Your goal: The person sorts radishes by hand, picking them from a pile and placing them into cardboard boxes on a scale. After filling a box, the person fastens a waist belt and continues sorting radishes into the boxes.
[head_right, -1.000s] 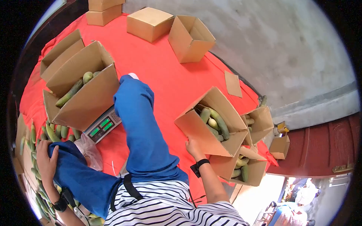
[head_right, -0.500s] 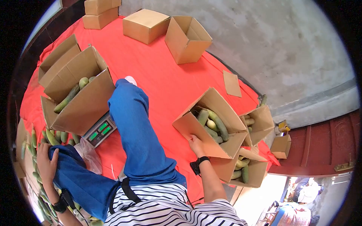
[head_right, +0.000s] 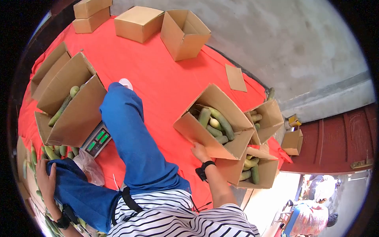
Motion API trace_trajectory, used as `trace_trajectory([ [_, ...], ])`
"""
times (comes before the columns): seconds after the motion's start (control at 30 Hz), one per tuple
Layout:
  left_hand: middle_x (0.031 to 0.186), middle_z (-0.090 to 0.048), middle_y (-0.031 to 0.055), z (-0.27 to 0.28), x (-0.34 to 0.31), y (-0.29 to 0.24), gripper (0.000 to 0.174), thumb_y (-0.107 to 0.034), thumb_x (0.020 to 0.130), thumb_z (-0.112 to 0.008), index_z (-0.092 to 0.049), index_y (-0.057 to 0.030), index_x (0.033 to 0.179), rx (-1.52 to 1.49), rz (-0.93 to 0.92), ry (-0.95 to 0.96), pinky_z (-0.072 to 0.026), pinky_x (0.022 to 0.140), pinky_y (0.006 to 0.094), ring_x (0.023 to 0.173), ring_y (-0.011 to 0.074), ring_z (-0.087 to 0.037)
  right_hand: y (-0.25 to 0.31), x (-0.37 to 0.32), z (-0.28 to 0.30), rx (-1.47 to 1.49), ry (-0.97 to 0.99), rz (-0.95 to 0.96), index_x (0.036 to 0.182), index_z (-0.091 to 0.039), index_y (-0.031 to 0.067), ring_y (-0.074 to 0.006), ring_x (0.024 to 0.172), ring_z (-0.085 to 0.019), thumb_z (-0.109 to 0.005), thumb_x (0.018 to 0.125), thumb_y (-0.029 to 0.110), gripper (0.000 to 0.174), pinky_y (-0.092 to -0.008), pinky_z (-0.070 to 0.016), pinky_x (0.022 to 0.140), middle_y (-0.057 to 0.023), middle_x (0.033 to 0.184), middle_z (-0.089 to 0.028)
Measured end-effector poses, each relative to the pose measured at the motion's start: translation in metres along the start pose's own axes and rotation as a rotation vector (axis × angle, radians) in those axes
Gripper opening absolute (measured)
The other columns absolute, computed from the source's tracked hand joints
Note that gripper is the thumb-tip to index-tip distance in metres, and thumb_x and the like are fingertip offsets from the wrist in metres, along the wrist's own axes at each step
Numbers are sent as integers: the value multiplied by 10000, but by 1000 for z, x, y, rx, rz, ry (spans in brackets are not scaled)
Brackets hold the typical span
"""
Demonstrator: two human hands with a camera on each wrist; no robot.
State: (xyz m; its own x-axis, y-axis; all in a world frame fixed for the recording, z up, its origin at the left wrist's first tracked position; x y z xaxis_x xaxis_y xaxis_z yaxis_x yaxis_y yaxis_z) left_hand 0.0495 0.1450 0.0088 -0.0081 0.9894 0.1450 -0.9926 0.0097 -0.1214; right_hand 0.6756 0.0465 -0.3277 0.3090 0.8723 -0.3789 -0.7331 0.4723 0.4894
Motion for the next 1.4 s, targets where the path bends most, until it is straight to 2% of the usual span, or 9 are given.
trace_trajectory([
  [0.2,1026,-537,172,-7,-1,12,276,-223,872,-601,-527,0,1016,69,-30,2,-409,867,384,990,347,-522,-90,-77,13,-330,387,-403,969,-661,-17,-368,1001,-616,-470,835,253,357,-446,-490,866,-259,1058,-625],
  [0.5,993,-541,176,-6,0,14,263,-211,868,-598,-537,4,1006,6,-42,26,-399,861,397,966,355,-512,-169,-108,19,-347,47,-492,981,-644,19,-377,971,-617,-611,767,201,283,-433,-486,823,-243,1003,-638],
  [0.57,995,-542,174,-5,0,13,262,-208,868,-597,-535,5,1006,1,-47,14,-399,861,395,970,355,-512,-212,-126,12,-44,-43,-631,1009,-662,16,-388,1022,-602,-546,807,267,343,-441,-488,880,-266,1072,-613],
  [0.77,1012,-546,168,-9,1,17,267,-210,876,-594,-530,8,1016,18,-52,3,-403,869,384,984,353,-517,-281,-250,11,-312,155,-654,1211,-578,63,-359,1133,-550,-545,752,287,511,-406,-440,960,-232,1217,-563],
  [0.87,1016,-547,167,-10,1,23,271,-214,881,-593,-530,5,1026,34,-24,44,-406,872,380,986,350,-523,-277,-330,56,-305,102,-1052,1306,-524,117,-245,1216,-522,-545,761,363,599,-356,-403,1023,-101,1338,-527],
  [0.97,1018,-549,168,-14,3,27,274,-217,884,-592,-531,3,1036,41,6,85,-408,872,379,986,347,-528,-279,-364,78,-262,-52,-1211,1285,-526,40,-271,1153,-563,-563,749,401,647,-374,-436,982,-173,1290,-546],
  [1.1,1004,-557,166,-5,-1,12,266,-215,871,-603,-540,2,1009,17,-81,-64,-412,846,385,965,345,-531,-259,-335,52,-252,-43,-1073,1227,-549,-32,-293,1064,-609,-598,734,437,683,-381,-471,916,-229,1167,-609],
  [1.17,984,-557,163,-1,0,7,259,-213,860,-609,-542,3,986,5,-44,-32,-414,830,385,949,344,-531,-257,-295,-14,-77,381,-749,1057,-642,7,-324,984,-635,-603,776,406,489,-417,-496,819,-219,1041,-652],
  [1.4,917,-533,161,6,-1,5,254,-209,821,-627,-542,1,936,-17,-27,-43,-414,788,397,892,346,-518,83,-147,141,-292,-476,239,852,-596,25,-387,765,-592,-578,857,205,181,-452,-488,707,-210,792,-601],
])
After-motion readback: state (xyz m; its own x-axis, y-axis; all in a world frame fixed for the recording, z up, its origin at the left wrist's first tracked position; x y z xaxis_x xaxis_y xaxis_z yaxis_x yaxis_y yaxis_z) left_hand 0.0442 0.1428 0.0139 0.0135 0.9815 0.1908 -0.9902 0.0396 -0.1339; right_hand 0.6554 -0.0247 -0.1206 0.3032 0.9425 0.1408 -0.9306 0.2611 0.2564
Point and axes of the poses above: each hand's wrist, its own x-axis towards the middle knuckle, its own z-axis out of the back of the hand, y = z × x, the point moved 7 cm from there along x, towards the middle knuckle
